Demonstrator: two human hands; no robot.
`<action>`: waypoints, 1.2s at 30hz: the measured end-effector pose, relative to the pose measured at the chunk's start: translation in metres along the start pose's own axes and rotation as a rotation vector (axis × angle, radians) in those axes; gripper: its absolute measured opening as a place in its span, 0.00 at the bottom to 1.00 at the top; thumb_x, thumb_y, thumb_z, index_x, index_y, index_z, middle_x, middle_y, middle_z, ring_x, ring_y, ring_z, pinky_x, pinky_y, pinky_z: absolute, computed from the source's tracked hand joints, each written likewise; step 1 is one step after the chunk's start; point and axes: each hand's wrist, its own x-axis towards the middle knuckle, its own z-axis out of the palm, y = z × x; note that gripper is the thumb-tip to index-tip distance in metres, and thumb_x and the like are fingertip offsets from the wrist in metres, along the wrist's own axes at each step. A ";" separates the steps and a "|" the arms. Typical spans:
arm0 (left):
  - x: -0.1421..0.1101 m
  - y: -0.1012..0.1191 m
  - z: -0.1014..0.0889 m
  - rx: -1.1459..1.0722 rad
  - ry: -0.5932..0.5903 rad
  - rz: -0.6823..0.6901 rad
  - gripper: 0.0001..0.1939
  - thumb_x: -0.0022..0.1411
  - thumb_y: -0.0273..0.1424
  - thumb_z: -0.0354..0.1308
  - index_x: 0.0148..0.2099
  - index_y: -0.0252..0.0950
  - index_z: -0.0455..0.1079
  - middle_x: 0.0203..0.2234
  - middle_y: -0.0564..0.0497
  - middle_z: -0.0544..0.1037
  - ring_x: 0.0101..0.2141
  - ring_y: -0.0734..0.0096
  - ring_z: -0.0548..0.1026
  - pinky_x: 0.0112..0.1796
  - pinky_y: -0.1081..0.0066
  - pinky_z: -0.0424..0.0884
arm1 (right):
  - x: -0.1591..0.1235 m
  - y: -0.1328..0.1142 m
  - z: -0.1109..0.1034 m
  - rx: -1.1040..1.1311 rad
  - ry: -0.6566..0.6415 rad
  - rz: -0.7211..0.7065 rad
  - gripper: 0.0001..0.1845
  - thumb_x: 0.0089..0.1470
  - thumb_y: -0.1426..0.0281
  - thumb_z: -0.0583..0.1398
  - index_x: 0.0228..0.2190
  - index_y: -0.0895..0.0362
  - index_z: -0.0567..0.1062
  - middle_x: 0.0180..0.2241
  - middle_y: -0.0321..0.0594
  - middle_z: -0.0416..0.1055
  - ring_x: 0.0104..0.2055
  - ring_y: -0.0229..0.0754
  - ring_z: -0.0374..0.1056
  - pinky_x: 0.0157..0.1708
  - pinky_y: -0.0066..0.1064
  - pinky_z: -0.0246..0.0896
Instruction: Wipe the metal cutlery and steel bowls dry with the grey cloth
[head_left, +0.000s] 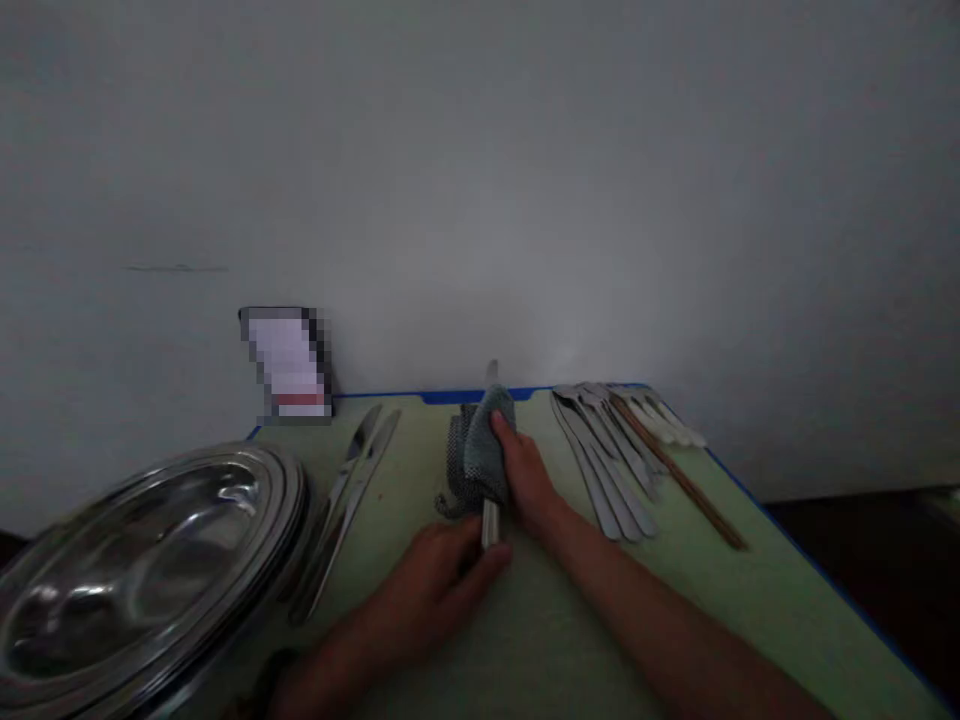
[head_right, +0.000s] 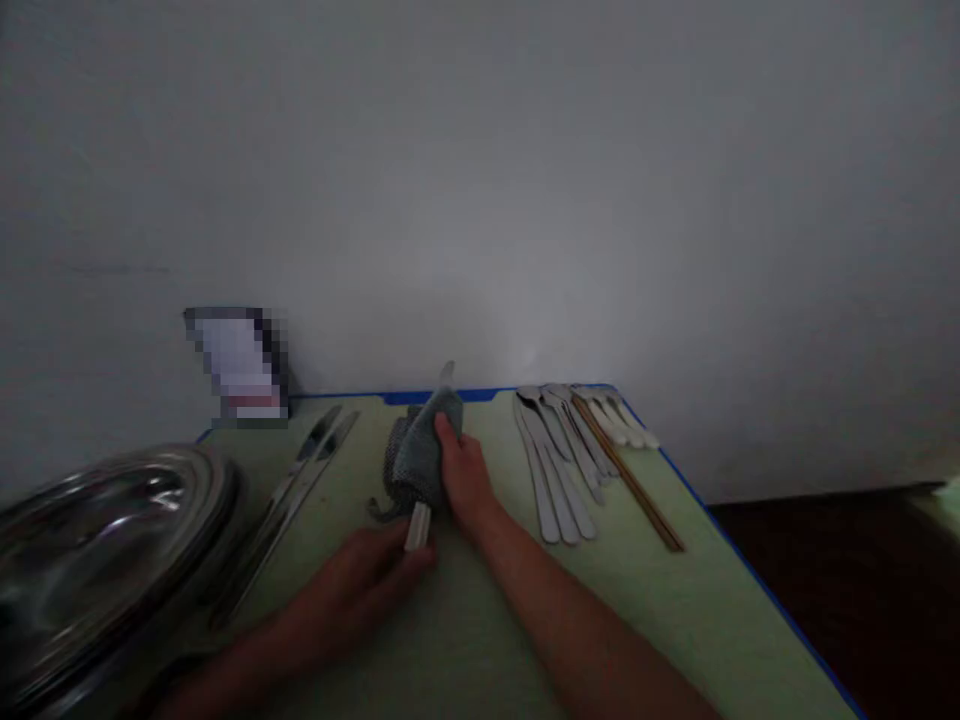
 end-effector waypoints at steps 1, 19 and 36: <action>0.000 0.001 0.001 0.004 0.000 0.002 0.20 0.64 0.42 0.41 0.32 0.33 0.65 0.24 0.51 0.69 0.26 0.71 0.67 0.28 0.72 0.62 | 0.000 0.000 0.000 0.001 -0.001 -0.004 0.29 0.46 0.49 0.57 0.30 0.65 0.77 0.25 0.43 0.75 0.27 0.40 0.68 0.31 0.31 0.60; 0.000 -0.003 0.006 0.009 0.044 0.021 0.18 0.64 0.42 0.43 0.32 0.35 0.64 0.23 0.53 0.70 0.23 0.73 0.65 0.27 0.73 0.63 | 0.002 0.001 -0.001 0.045 -0.010 0.005 0.27 0.46 0.49 0.57 0.30 0.63 0.77 0.25 0.42 0.75 0.29 0.41 0.69 0.31 0.31 0.61; 0.001 0.000 0.006 0.037 0.034 0.031 0.18 0.65 0.42 0.42 0.32 0.35 0.63 0.23 0.52 0.70 0.24 0.72 0.67 0.27 0.73 0.63 | 0.003 0.001 -0.003 0.027 -0.028 0.023 0.28 0.46 0.49 0.57 0.30 0.63 0.77 0.27 0.43 0.75 0.27 0.41 0.68 0.30 0.31 0.60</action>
